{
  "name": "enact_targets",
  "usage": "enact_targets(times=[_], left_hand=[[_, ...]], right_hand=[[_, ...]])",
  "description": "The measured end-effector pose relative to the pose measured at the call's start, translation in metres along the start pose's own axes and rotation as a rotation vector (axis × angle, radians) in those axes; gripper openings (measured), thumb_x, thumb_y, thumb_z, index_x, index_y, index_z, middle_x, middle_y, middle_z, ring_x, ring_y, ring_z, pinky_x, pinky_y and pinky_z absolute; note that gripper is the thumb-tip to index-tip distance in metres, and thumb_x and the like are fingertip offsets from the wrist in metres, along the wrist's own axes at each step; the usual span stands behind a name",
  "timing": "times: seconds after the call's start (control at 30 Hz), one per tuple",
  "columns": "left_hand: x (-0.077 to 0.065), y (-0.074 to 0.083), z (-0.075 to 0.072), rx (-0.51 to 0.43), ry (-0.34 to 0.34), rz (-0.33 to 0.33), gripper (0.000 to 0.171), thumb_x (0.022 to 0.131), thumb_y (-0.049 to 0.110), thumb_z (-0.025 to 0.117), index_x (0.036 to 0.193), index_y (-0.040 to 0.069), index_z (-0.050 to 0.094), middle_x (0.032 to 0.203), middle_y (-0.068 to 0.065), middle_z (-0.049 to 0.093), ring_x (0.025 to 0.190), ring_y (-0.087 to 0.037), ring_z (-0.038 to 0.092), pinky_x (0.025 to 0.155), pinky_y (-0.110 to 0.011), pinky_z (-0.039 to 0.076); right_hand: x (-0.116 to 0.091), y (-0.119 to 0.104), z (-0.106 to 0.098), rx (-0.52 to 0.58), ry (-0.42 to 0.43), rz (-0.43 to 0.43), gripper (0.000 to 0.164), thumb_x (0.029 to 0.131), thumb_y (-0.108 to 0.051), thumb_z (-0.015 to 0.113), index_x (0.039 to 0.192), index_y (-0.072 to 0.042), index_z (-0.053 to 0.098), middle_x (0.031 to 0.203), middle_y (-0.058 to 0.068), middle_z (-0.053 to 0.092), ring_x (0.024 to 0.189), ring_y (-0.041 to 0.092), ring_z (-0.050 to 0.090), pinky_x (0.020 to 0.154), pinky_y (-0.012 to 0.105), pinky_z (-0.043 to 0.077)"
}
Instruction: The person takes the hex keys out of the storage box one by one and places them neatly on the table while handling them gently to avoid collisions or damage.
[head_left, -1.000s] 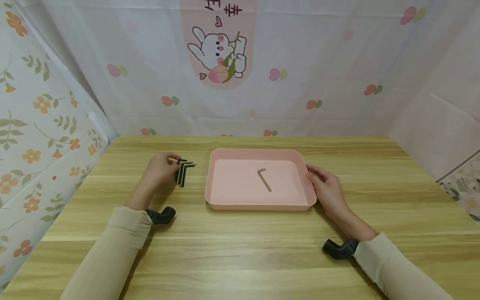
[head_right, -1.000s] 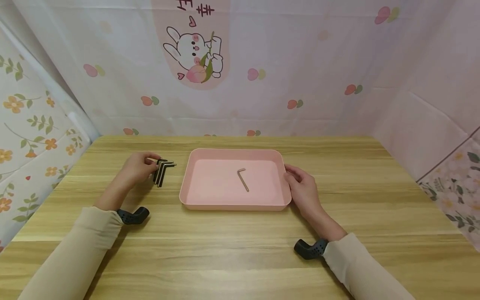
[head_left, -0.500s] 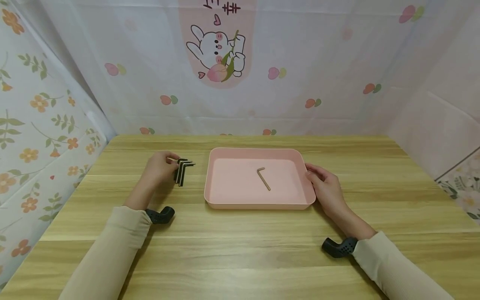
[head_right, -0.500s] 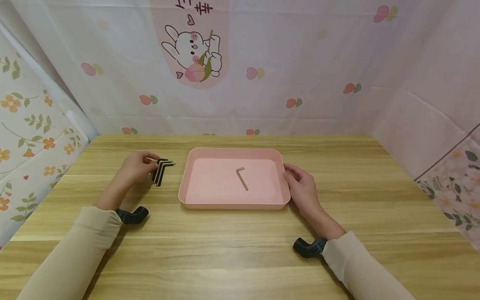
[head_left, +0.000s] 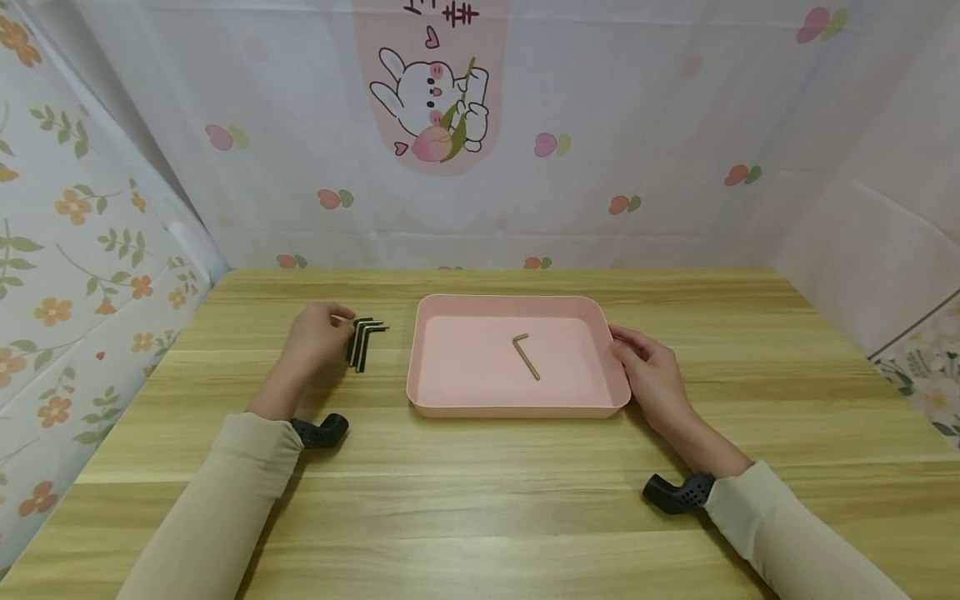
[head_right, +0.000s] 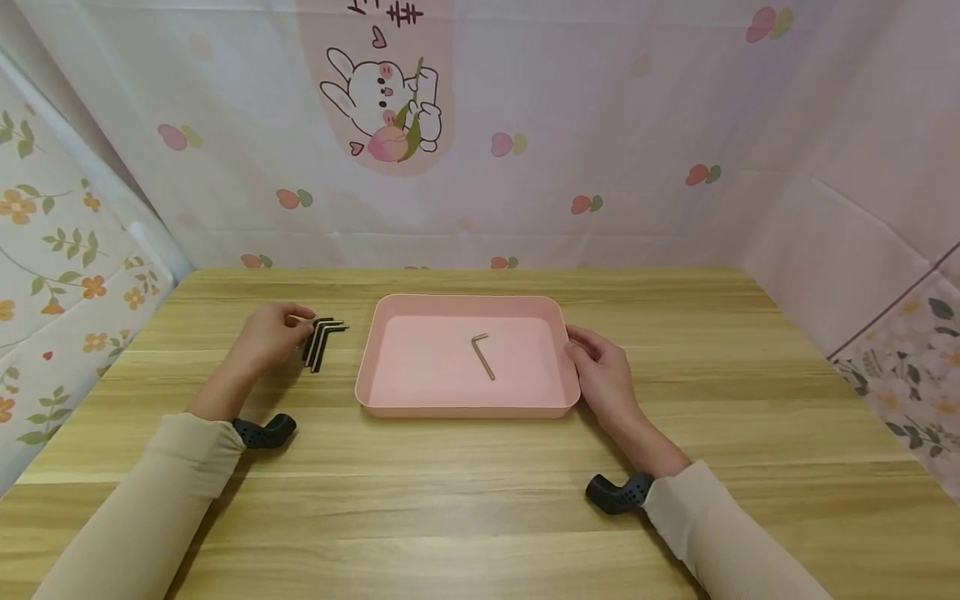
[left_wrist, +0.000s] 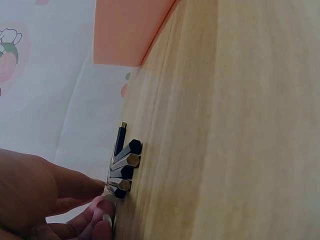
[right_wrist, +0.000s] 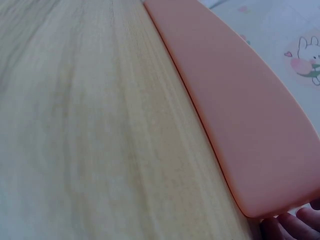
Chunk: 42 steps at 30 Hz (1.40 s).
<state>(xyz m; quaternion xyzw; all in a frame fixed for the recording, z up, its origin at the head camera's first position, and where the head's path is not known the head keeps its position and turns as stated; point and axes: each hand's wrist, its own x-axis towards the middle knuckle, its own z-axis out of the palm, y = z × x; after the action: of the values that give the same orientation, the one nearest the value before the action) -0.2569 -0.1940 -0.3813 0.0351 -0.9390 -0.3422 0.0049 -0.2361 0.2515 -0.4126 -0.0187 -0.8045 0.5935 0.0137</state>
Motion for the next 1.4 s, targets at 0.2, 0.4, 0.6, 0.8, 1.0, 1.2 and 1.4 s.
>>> enact_targets(times=[0.2, 0.4, 0.6, 0.8, 1.0, 1.2, 1.4], left_hand=[[0.001, 0.000, 0.000, 0.009, -0.004, 0.012, 0.039, 0.101, 0.013, 0.048, 0.135, 0.001, 0.062, 0.128, -0.030, 0.065, 0.103, -0.036, 0.064, 0.073, -0.031, 0.046], [0.002, 0.000, 0.002, 0.009, -0.008, 0.015, 0.038, 0.100, 0.014, 0.048, 0.132, 0.005, 0.067, 0.128, -0.027, 0.066, 0.084, -0.028, 0.060, 0.066, -0.029, 0.042], [0.002, 0.002, 0.002, 0.028, -0.022, 0.013, 0.037, 0.101, 0.016, 0.049, 0.130, 0.005, 0.068, 0.114, -0.024, 0.072, 0.065, -0.018, 0.048, 0.059, -0.028, 0.039], [0.000, 0.007, 0.003, 0.084, -0.026, 0.035, 0.038, 0.104, 0.021, 0.049, 0.133, 0.003, 0.066, 0.132, -0.027, 0.065, 0.118, -0.042, 0.063, 0.091, -0.049, 0.053], [0.001, 0.010, 0.002, 0.087, -0.051, 0.026, 0.048, 0.109, 0.032, 0.042, 0.140, -0.001, 0.058, 0.078, -0.011, 0.061, 0.070, -0.025, 0.056, 0.073, -0.039, 0.046], [-0.002, 0.014, -0.001, 0.068, -0.085, -0.014, 0.052, 0.108, 0.035, 0.040, 0.142, -0.001, 0.053, 0.113, -0.023, 0.067, 0.097, -0.034, 0.064, 0.084, -0.046, 0.051], [-0.006, 0.021, -0.005, 0.056, -0.088, -0.037, 0.054, 0.106, 0.037, 0.042, 0.143, 0.000, 0.053, 0.134, -0.025, 0.061, 0.118, -0.038, 0.060, 0.096, -0.051, 0.051]], right_hand=[[-0.001, -0.001, 0.000, 0.000, -0.002, 0.009, 0.047, 0.106, -0.024, 0.050, 0.149, -0.003, 0.049, 0.146, 0.023, 0.053, 0.102, -0.010, 0.059, 0.082, 0.007, 0.052], [-0.001, -0.001, 0.001, 0.000, -0.005, 0.009, 0.047, 0.106, -0.023, 0.050, 0.149, -0.003, 0.049, 0.146, 0.024, 0.053, 0.102, -0.009, 0.059, 0.082, 0.008, 0.052], [0.000, -0.001, 0.002, -0.006, 0.004, 0.000, 0.046, 0.106, -0.023, 0.051, 0.148, -0.002, 0.050, 0.143, 0.024, 0.055, 0.100, -0.009, 0.060, 0.081, 0.009, 0.053], [0.002, 0.001, 0.001, -0.008, 0.005, -0.015, 0.046, 0.106, -0.022, 0.051, 0.147, -0.003, 0.051, 0.144, 0.023, 0.055, 0.099, -0.010, 0.060, 0.081, 0.008, 0.053], [0.002, 0.002, 0.000, -0.009, 0.006, -0.022, 0.046, 0.106, -0.022, 0.051, 0.147, -0.003, 0.050, 0.144, 0.023, 0.055, 0.100, -0.010, 0.060, 0.082, 0.008, 0.052], [0.001, 0.002, 0.000, -0.007, 0.004, -0.027, 0.047, 0.106, -0.023, 0.050, 0.148, -0.002, 0.050, 0.144, 0.023, 0.055, 0.101, -0.009, 0.060, 0.082, 0.008, 0.052], [0.000, 0.003, -0.001, -0.005, -0.001, -0.029, 0.047, 0.106, -0.024, 0.050, 0.148, -0.002, 0.049, 0.144, 0.024, 0.054, 0.101, -0.010, 0.059, 0.082, 0.008, 0.052]])
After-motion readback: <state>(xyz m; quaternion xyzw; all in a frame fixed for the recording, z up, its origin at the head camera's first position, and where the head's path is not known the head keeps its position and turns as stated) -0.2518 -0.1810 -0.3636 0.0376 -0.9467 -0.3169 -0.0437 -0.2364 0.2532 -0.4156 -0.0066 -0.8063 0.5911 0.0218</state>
